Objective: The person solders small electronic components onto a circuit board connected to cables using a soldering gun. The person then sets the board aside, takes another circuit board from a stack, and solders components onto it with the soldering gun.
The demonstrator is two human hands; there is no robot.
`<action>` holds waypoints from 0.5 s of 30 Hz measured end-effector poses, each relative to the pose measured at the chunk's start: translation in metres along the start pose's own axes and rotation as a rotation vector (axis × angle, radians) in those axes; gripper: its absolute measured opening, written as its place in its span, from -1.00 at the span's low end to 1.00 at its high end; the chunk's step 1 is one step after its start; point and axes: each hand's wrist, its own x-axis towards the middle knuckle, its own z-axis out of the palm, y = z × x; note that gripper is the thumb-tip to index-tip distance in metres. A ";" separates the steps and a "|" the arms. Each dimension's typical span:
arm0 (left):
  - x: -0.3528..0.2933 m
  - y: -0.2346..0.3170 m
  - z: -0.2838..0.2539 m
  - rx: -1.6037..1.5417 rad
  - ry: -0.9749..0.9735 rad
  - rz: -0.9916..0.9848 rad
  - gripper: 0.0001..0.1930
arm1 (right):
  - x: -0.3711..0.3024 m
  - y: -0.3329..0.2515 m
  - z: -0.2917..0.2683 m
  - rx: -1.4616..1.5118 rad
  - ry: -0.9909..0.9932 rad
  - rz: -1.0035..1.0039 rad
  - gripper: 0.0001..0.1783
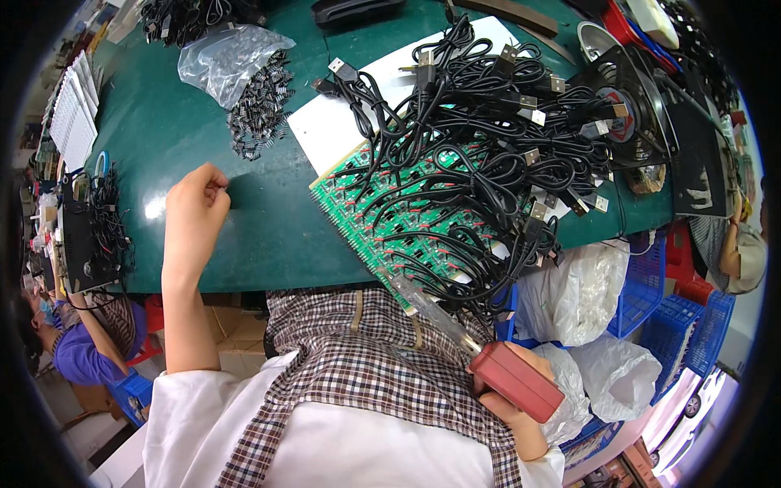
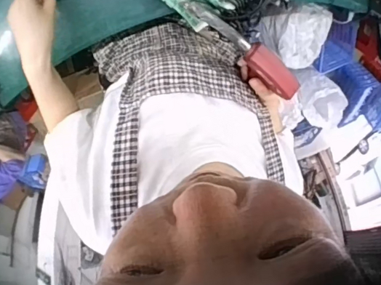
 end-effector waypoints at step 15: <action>-0.081 0.099 0.049 -1.290 -0.523 -0.358 -0.70 | 0.013 -0.028 0.009 0.065 0.099 -0.076 -0.26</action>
